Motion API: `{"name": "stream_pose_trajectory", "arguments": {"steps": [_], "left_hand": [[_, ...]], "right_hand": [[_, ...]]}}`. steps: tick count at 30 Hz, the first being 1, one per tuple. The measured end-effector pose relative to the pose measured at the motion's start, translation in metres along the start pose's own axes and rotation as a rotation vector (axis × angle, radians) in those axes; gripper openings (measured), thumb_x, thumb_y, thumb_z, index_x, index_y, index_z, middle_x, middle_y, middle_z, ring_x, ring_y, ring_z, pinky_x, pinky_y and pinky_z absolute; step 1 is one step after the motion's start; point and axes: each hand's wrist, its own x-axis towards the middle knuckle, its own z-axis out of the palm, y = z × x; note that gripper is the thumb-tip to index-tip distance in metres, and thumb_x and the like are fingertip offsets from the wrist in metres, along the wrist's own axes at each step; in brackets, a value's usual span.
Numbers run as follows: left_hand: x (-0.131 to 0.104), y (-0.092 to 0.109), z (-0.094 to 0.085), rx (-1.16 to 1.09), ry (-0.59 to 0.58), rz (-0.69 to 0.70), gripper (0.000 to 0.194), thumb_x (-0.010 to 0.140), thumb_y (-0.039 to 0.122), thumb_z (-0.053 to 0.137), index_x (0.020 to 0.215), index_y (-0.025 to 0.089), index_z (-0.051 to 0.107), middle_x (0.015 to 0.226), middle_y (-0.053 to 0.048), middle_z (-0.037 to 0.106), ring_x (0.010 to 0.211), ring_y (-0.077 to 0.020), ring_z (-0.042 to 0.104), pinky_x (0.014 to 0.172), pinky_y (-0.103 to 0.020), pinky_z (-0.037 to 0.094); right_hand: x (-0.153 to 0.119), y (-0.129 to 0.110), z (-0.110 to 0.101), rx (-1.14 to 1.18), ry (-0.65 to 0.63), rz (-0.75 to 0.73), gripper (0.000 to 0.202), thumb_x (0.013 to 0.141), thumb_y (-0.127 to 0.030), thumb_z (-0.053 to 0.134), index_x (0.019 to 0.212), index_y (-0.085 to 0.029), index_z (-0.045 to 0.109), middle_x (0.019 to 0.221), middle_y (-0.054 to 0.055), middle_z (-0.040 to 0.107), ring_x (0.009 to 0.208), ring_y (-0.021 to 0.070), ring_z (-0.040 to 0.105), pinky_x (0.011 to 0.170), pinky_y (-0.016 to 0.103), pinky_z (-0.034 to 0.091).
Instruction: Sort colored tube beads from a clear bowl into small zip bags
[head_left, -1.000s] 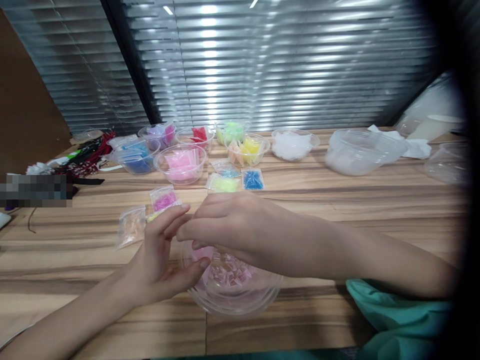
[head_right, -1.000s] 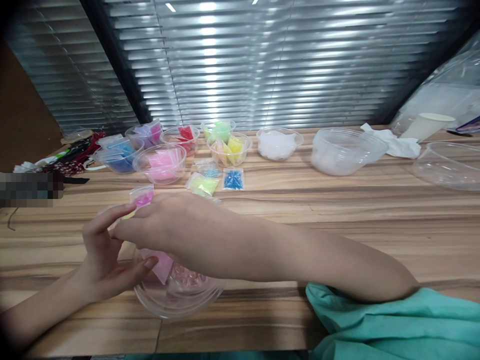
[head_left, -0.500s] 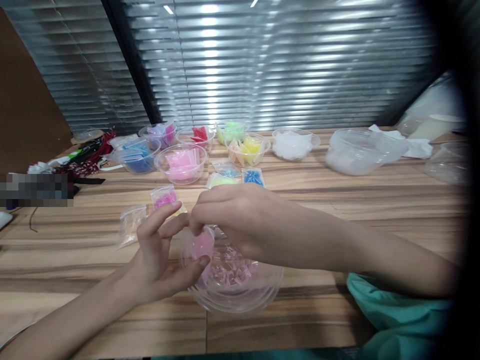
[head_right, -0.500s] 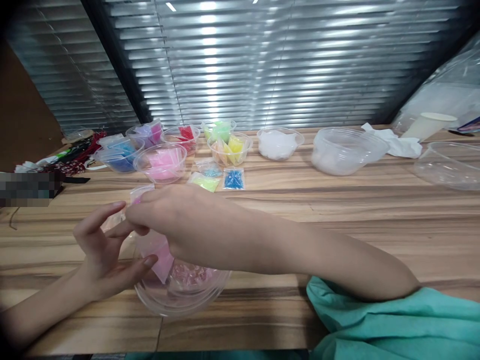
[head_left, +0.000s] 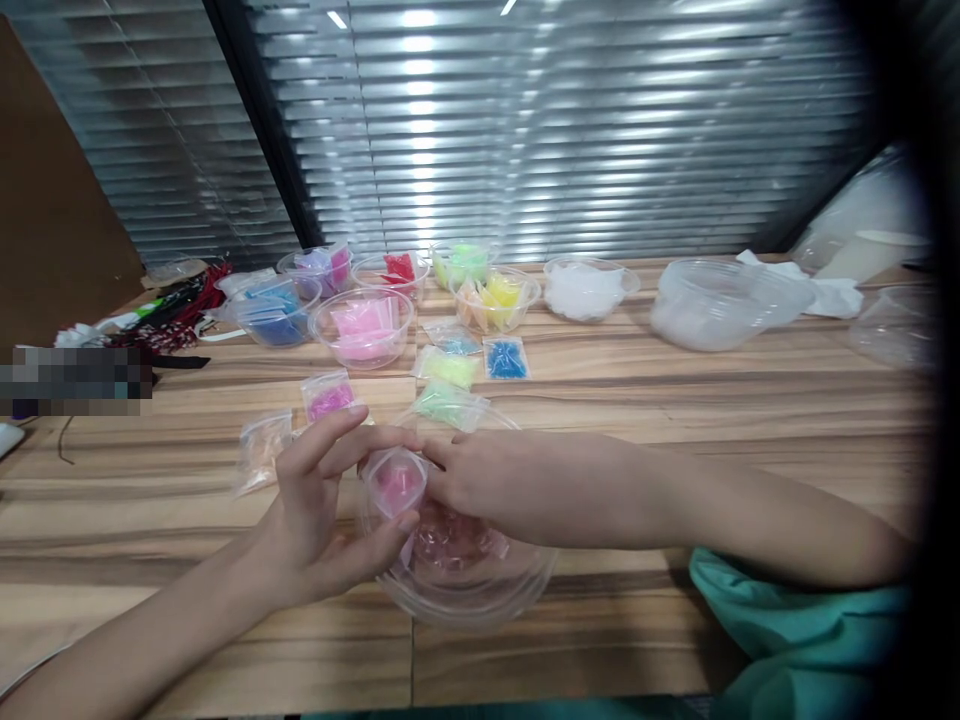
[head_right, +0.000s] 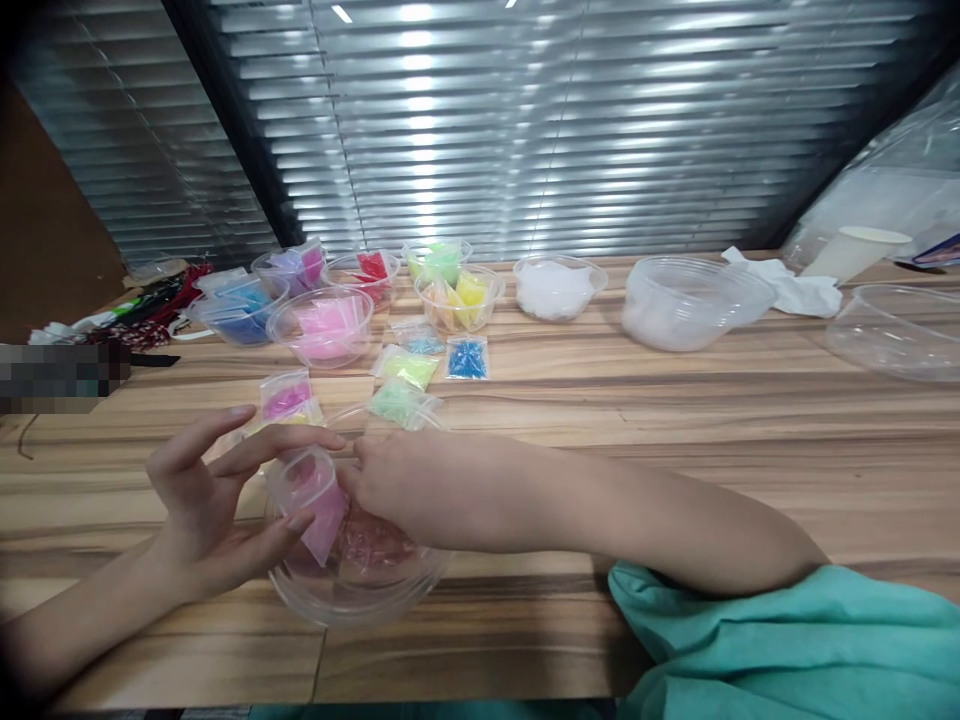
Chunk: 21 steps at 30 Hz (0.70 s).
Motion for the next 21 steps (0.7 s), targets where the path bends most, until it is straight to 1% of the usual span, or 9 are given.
{"name": "stream_pose_trajectory", "arguments": {"steps": [2,4,7,9,12,15,18,21], "left_hand": [[-0.001,0.000,0.000,-0.002,-0.005,-0.007,0.097,0.084,0.007,0.075,0.161,0.029,0.020,0.128,-0.012,0.063,0.110,-0.0254,0.075,0.085,-0.044,0.068],[-0.001,0.000,0.000,-0.005,-0.011,-0.011,0.100,0.083,0.004,0.075,0.161,0.029,0.019,0.128,-0.012,0.063,0.109,-0.0249,0.075,0.085,-0.043,0.068],[0.000,-0.002,0.000,-0.024,-0.011,0.018,0.101,0.083,0.005,0.076,0.162,0.028,0.018,0.127,-0.011,0.065,0.108,-0.0236,0.075,0.082,-0.039,0.068],[0.001,-0.002,-0.001,-0.014,-0.019,0.045,0.101,0.083,0.006,0.077,0.162,0.024,0.017,0.128,-0.011,0.065,0.109,-0.0232,0.074,0.082,-0.037,0.068],[0.001,-0.002,-0.003,0.020,-0.047,0.062,0.105,0.082,0.003,0.078,0.162,0.021,0.013,0.129,-0.012,0.064,0.113,-0.0232,0.073,0.087,-0.038,0.067],[0.002,-0.001,-0.003,-0.008,-0.054,0.051,0.102,0.082,0.002,0.077,0.162,0.019,0.015,0.130,-0.013,0.063,0.118,-0.0238,0.071,0.092,-0.040,0.066],[0.003,-0.001,-0.002,-0.044,-0.037,0.048,0.100,0.082,0.000,0.076,0.161,0.019,0.018,0.137,-0.015,0.059,0.125,-0.0244,0.067,0.099,-0.042,0.064],[0.003,-0.001,-0.002,-0.056,-0.012,0.040,0.097,0.082,-0.002,0.075,0.160,0.020,0.021,0.143,-0.016,0.056,0.130,-0.0242,0.063,0.104,-0.041,0.062]], "right_hand": [[0.002,0.002,-0.001,0.026,-0.027,-0.050,0.020,0.097,-0.007,0.048,0.091,-0.015,0.066,0.107,0.005,0.072,0.072,0.0115,0.060,0.066,0.025,0.048],[0.004,0.003,-0.002,0.026,-0.046,-0.079,0.024,0.096,-0.007,0.047,0.081,-0.016,0.063,0.094,0.003,0.071,0.071,0.0124,0.058,0.065,0.026,0.047],[0.007,0.004,-0.002,0.005,-0.068,-0.075,0.032,0.096,-0.007,0.047,0.068,-0.018,0.057,0.072,0.000,0.065,0.059,0.0121,0.050,0.056,0.028,0.041],[0.008,0.005,-0.002,0.001,-0.080,-0.065,0.035,0.096,-0.006,0.048,0.065,-0.019,0.054,0.066,-0.002,0.062,0.054,0.0107,0.045,0.052,0.027,0.037],[0.008,0.004,-0.006,-0.007,-0.087,-0.029,0.032,0.092,0.001,0.051,0.066,-0.017,0.056,0.067,-0.002,0.062,0.054,0.0100,0.045,0.052,0.028,0.034],[0.007,0.003,-0.014,-0.003,-0.072,0.034,0.025,0.088,0.002,0.055,0.070,-0.015,0.058,0.068,-0.002,0.062,0.054,0.0102,0.048,0.049,0.028,0.030],[0.008,0.002,-0.021,0.005,-0.051,0.096,0.025,0.090,-0.001,0.055,0.070,-0.015,0.057,0.065,-0.003,0.058,0.052,0.0096,0.047,0.047,0.027,0.025],[0.009,0.003,-0.027,0.015,-0.004,0.156,0.024,0.094,-0.004,0.051,0.074,-0.016,0.058,0.069,-0.002,0.059,0.057,0.0098,0.049,0.052,0.026,0.027]]}}
